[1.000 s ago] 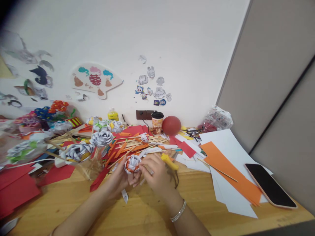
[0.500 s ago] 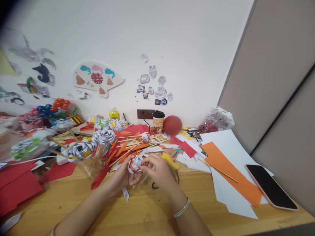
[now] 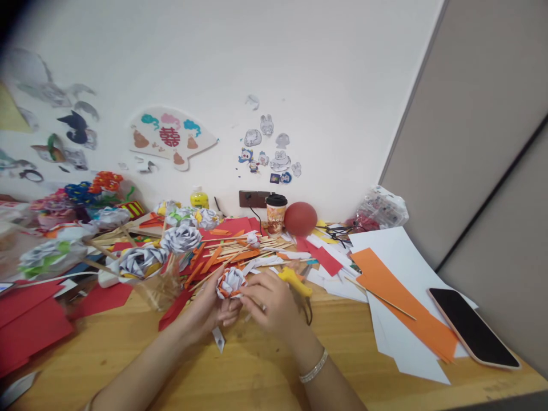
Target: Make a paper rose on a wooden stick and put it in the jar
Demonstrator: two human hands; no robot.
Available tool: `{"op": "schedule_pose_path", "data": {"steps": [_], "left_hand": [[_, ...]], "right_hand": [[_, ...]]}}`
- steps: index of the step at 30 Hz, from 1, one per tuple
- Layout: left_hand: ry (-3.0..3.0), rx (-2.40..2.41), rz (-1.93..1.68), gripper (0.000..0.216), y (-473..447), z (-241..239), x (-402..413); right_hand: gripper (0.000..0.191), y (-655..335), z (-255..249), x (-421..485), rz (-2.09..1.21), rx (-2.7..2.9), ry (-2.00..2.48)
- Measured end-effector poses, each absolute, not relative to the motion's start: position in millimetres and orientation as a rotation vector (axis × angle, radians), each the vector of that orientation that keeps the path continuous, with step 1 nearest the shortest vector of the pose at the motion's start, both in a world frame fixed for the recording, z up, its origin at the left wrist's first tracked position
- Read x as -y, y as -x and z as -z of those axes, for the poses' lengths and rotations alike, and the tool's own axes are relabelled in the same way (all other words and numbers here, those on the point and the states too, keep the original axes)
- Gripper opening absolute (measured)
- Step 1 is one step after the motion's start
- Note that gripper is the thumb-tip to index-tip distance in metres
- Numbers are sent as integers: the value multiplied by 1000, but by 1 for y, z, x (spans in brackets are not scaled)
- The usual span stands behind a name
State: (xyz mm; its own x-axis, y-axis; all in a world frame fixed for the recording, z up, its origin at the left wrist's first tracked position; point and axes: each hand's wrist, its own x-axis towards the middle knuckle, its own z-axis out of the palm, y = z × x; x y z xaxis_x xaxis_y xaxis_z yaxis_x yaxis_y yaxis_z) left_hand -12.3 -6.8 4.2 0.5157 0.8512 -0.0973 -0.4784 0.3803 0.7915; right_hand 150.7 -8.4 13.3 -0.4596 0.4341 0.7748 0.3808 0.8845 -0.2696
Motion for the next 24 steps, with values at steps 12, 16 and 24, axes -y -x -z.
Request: {"op": "schedule_pose_path", "data": {"steps": [12, 16, 24], "left_hand": [[-836, -575, -794, 54, 10, -2, 11], [-833, -554, -789, 54, 10, 0, 10], [-868, -632, -798, 56, 8, 4, 8]], "right_hand": [[7, -149, -7, 1, -43, 1989, 685], [6, -149, -3, 1, 197, 1997, 631], [13, -146, -5, 0, 364, 2121, 656]]}}
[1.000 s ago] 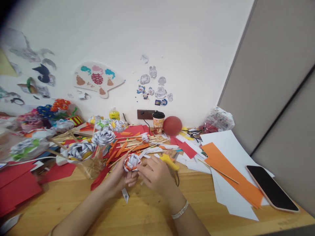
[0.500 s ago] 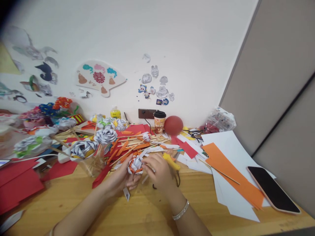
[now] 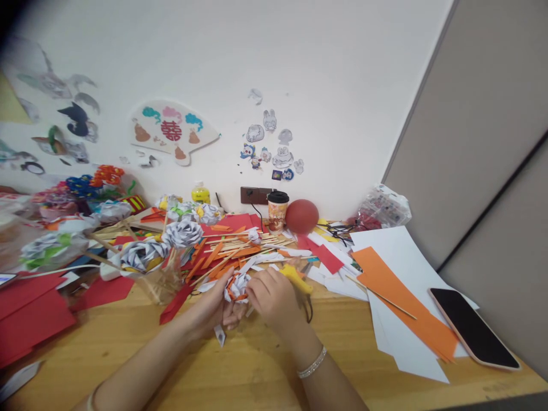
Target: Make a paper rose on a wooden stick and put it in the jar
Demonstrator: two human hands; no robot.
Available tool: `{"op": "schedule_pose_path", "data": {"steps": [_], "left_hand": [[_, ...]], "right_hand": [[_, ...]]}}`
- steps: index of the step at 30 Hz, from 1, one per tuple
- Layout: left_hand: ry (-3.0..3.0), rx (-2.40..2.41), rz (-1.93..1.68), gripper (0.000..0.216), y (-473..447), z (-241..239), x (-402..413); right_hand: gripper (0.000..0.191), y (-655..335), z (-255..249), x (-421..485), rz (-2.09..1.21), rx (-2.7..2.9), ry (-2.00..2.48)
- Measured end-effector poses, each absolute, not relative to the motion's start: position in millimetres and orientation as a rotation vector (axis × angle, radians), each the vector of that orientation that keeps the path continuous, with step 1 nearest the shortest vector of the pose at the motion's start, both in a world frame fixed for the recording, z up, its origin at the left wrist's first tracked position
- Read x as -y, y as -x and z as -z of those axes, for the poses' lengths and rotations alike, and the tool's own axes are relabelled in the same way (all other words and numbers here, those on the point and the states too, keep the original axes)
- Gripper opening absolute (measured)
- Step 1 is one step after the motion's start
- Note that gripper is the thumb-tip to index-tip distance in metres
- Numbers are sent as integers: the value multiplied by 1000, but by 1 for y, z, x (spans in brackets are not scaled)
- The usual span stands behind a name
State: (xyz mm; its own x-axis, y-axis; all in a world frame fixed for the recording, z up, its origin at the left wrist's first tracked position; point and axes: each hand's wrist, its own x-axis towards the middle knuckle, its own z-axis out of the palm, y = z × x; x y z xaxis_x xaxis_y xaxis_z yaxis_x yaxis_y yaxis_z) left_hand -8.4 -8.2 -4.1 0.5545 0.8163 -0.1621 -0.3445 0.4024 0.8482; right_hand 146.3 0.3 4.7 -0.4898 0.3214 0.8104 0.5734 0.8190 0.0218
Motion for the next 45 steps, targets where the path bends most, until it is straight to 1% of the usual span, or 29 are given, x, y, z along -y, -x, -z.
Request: {"op": "schedule_pose_path", "data": {"steps": [2, 8, 12, 15, 17, 22, 24, 34, 40, 45], "left_hand": [[-896, -672, -830, 58, 8, 5, 7], [-871, -747, -862, 58, 7, 1, 8], [-880, -759, -850, 57, 7, -2, 10], [-914, -764, -821, 57, 7, -3, 10], [-920, -777, -833, 54, 7, -2, 9], [-886, -816, -856, 53, 9, 1, 6], [-881, -818, -850, 55, 9, 4, 5], [-917, -784, -788, 56, 11, 7, 4], [-904, -757, -794, 54, 12, 5, 5], [-897, -751, -789, 55, 11, 5, 6]], "right_hand": [[15, -146, -6, 0, 299, 2154, 640], [11, -146, -13, 4, -283, 2104, 679], [16, -146, -16, 6, -429, 2052, 744], [14, -147, -14, 5, -395, 2049, 786], [13, -147, -12, 2, -310, 2089, 776], [18, -149, -5, -6, 98, 2292, 691], [20, -149, -4, -8, 177, 2321, 667], [26, -148, -5, -6, 94, 2260, 660], [18, -147, -6, -5, 44, 2233, 730], [17, -147, -6, -4, 20, 2244, 736]]}}
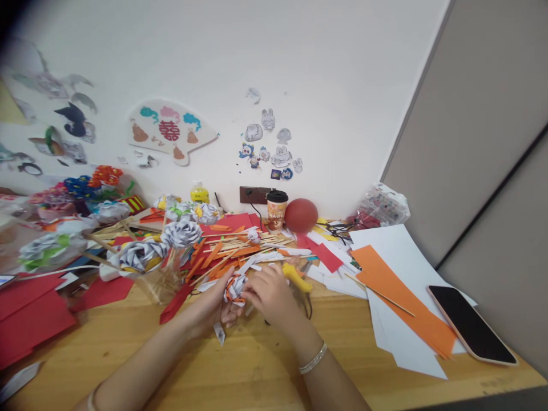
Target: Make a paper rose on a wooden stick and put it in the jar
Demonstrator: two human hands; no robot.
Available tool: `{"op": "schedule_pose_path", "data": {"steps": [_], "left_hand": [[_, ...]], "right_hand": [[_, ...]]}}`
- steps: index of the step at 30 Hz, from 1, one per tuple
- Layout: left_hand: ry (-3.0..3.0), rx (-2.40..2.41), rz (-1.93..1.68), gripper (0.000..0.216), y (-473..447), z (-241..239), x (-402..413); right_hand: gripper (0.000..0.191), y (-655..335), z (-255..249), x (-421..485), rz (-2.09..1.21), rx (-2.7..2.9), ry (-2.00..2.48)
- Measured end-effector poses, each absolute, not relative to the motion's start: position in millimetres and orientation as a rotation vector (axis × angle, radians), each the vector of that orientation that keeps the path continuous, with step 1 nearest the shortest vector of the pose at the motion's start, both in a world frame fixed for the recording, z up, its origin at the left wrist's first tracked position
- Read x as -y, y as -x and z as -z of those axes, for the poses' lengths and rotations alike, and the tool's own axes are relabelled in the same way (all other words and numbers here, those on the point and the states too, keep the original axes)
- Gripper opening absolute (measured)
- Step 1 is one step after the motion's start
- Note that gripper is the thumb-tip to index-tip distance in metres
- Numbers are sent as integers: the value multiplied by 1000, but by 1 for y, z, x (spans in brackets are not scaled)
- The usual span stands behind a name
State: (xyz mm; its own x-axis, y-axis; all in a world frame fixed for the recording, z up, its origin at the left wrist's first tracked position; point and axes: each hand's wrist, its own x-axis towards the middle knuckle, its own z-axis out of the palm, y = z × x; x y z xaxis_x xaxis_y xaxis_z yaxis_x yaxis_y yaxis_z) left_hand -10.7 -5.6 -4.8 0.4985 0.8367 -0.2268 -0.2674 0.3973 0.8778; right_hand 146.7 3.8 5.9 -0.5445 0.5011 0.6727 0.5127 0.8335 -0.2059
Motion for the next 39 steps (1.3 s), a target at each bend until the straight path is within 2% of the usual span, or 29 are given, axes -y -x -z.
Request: {"op": "schedule_pose_path", "data": {"steps": [5, 14, 17, 24, 28, 30, 36, 39], "left_hand": [[-890, -737, -808, 54, 11, 7, 5], [-870, -761, -798, 58, 11, 6, 4], [-851, -764, -797, 56, 11, 5, 4], [-896, -773, -760, 56, 10, 1, 7], [-884, -791, -771, 54, 11, -1, 7], [-878, -811, -781, 52, 11, 0, 7], [-836, -837, -801, 54, 10, 5, 4], [-811, -834, -791, 55, 11, 4, 4]], "right_hand": [[14, -147, -5, -4, 61, 2250, 716], [22, -144, -4, -1, 372, 2267, 683], [19, -144, -3, -1, 236, 2249, 712], [12, -147, -9, 1, -368, 2192, 840], [11, -148, -14, 2, -483, 2135, 882], [12, -148, -13, 1, -372, 2156, 852], [26, -146, -1, -3, 397, 2313, 648], [26, -146, 0, -3, 413, 2307, 618]]}}
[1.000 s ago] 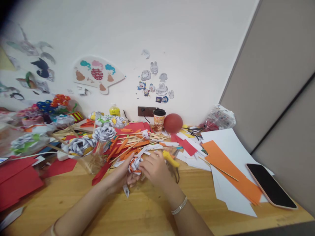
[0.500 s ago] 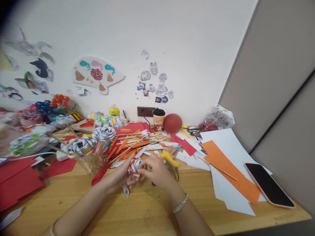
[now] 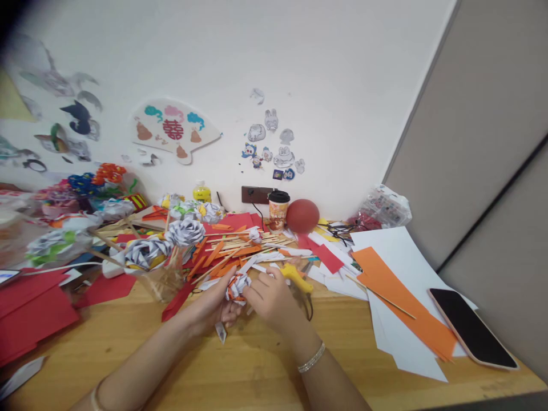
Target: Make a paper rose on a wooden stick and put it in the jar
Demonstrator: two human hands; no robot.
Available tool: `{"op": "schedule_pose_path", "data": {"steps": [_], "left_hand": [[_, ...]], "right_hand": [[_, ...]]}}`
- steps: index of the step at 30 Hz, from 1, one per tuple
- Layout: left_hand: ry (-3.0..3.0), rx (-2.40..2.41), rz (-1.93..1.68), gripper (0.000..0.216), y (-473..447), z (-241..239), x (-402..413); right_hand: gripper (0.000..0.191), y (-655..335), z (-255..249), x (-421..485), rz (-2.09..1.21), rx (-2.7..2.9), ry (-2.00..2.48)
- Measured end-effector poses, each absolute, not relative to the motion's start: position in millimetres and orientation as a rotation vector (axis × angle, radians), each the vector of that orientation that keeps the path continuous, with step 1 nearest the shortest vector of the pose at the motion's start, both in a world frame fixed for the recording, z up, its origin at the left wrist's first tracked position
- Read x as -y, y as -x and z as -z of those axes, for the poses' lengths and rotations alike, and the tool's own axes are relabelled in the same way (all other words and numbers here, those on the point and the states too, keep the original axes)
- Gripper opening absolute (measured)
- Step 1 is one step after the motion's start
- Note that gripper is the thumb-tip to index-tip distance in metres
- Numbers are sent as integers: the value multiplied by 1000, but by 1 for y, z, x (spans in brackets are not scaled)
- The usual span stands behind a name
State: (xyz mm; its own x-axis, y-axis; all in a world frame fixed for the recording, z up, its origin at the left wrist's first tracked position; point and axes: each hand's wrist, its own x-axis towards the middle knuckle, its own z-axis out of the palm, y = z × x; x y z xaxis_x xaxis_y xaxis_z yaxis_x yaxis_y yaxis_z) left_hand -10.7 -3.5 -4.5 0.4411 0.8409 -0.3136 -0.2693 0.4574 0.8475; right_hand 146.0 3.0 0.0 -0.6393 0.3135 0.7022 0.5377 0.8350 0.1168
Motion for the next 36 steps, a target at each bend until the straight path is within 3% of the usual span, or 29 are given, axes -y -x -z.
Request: {"op": "schedule_pose_path", "data": {"steps": [9, 16, 21, 28, 36], "left_hand": [[-817, -745, -800, 53, 13, 6, 3], [-856, -749, -813, 53, 11, 4, 6], [-879, -759, -797, 52, 10, -1, 9], [-900, -778, -820, 53, 8, -6, 13], [-974, -755, -1063, 44, -2, 0, 11]], "right_hand": [[6, -143, -4, -1, -735, 1929, 939], [10, -140, -6, 1, -1075, 1742, 972], [8, -142, -11, 4, -1003, 1746, 893], [8, -146, -12, 6, -416, 1905, 808], [9, -145, -5, 1, -88, 1979, 857]]}}
